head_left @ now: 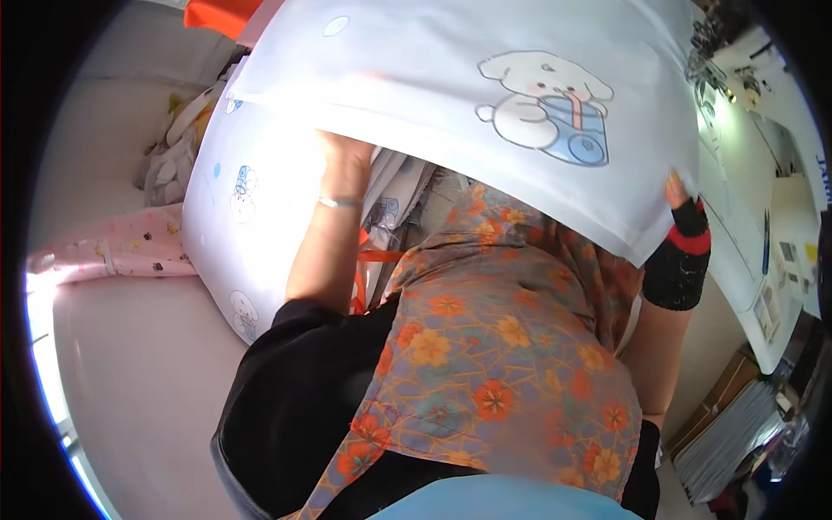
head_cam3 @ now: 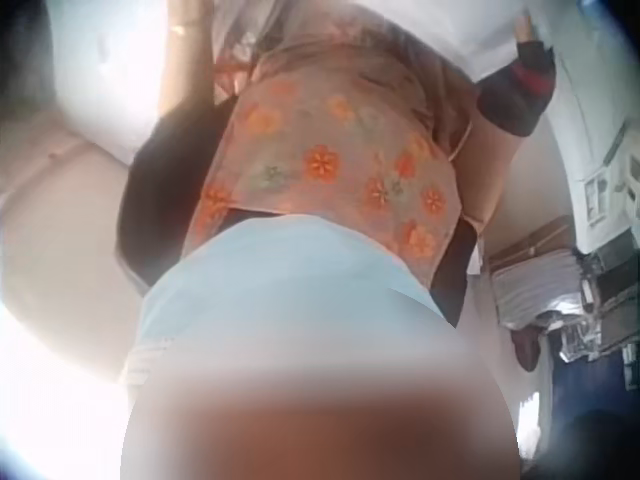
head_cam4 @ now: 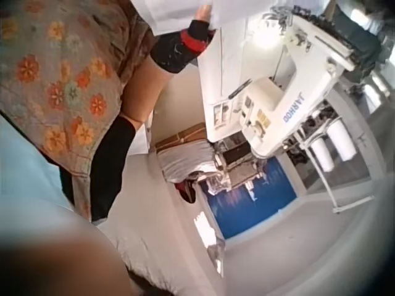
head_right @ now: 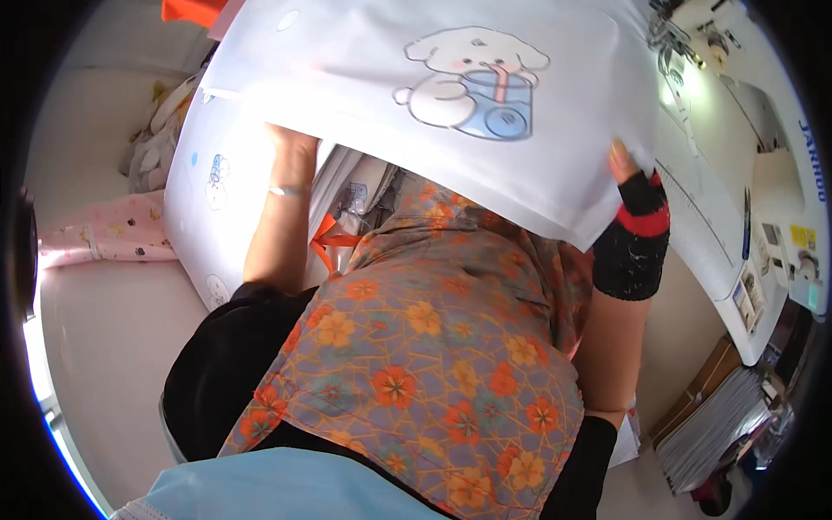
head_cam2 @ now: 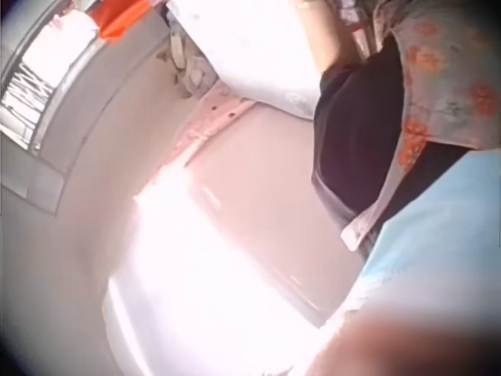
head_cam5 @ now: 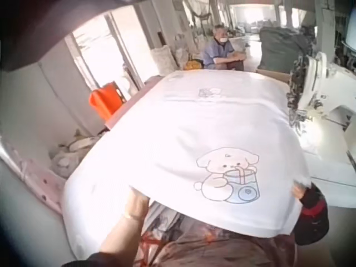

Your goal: Sewing fabric pillowcases using a sewing machine.

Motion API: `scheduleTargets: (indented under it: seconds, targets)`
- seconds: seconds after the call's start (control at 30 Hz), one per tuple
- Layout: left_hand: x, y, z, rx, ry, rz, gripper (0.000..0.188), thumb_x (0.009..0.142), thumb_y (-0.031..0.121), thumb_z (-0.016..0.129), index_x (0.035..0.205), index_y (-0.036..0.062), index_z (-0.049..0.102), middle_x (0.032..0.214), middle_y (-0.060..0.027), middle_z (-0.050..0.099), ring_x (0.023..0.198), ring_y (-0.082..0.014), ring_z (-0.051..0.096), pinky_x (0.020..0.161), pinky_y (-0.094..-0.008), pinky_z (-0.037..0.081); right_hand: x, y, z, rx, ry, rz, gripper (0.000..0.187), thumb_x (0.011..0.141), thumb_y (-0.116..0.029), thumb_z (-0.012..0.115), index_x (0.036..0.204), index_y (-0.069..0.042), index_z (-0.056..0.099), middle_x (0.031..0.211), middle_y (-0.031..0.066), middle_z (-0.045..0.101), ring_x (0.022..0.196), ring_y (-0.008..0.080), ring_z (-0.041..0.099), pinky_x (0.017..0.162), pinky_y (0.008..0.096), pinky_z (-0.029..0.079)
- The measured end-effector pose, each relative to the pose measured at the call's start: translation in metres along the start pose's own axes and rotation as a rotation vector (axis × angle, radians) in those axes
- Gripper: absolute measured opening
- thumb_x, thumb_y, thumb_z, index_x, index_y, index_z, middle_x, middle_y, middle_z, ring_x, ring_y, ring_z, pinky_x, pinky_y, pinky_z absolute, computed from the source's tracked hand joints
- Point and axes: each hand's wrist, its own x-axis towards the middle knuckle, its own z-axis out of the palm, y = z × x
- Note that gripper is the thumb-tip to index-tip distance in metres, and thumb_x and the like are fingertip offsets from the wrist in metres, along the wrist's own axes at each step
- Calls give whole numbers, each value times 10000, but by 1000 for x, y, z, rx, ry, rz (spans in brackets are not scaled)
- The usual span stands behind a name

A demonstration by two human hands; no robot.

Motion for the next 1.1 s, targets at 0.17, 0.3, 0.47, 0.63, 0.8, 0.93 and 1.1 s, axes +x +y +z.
scheduleTargets:
  seconds: [0.17, 0.3, 0.47, 0.63, 0.8, 0.93, 1.1]
  targets:
    - [48, 68, -41, -22, -64, 401, 611, 1015, 430, 294, 1436, -3, 388, 1450, -213, 438, 1331, -372, 433, 1091, -505, 396, -2, 21, -28, 11, 105, -41, 452, 870, -200, 702, 1246, 27, 596, 1164, 102, 634, 1038, 198, 617, 909, 351, 509]
    - [76, 96, -65, 51, 221, 254, 540, 977, 337, 436, 1371, -30, 457, 1385, -231, 495, 1272, -366, 493, 1073, -496, 417, -7, 10, -18, 21, 14, -12, 499, 873, -182, 683, 1303, 33, 550, 1225, 119, 615, 1087, 233, 608, 954, 369, 496]
    - [164, 198, -116, 660, 406, 278, 414, 910, 136, 575, 1270, -66, 567, 1328, -205, 551, 1192, -313, 564, 1020, -449, 469, 48, 97, -168, -431, 13, -238, 429, 925, -199, 645, 1276, 41, 586, 1221, 96, 627, 1083, 191, 610, 989, 350, 475]
    - [200, 204, -84, 514, 157, 105, 410, 923, 42, 543, 1304, -104, 507, 1277, -209, 580, 1140, -318, 595, 978, -417, 514, 32, 94, -67, -388, 199, 2, 439, 741, -245, 837, 1087, -15, 694, 935, 54, 710, 944, 159, 642, 902, 314, 487]
    - [244, 198, -119, 1390, 330, 856, 434, 773, 122, 771, 1116, -106, 634, 1105, -214, 675, 1083, -301, 640, 927, -362, 515, -20, 18, 34, -294, 284, -59, 512, 757, -224, 810, 1196, -17, 646, 1101, 79, 680, 1005, 178, 622, 902, 310, 482]
    - [162, 38, 51, 1669, -352, 989, 603, 806, 260, 773, 1265, -52, 536, 1205, -268, 608, 1022, -376, 641, 887, -441, 513, -12, 32, 21, -436, 307, -197, 557, 719, -222, 826, 1197, 0, 647, 1117, 97, 685, 1014, 203, 630, 913, 326, 483]
    - [-32, -144, 193, 1495, -1243, 1071, 509, 864, 290, 669, 1321, 95, 558, 1360, -172, 532, 1293, -350, 469, 1100, -490, 343, -21, 31, 23, -457, 357, -246, 494, 717, -216, 833, 1137, -14, 670, 1028, 73, 702, 927, 185, 640, 859, 328, 500]
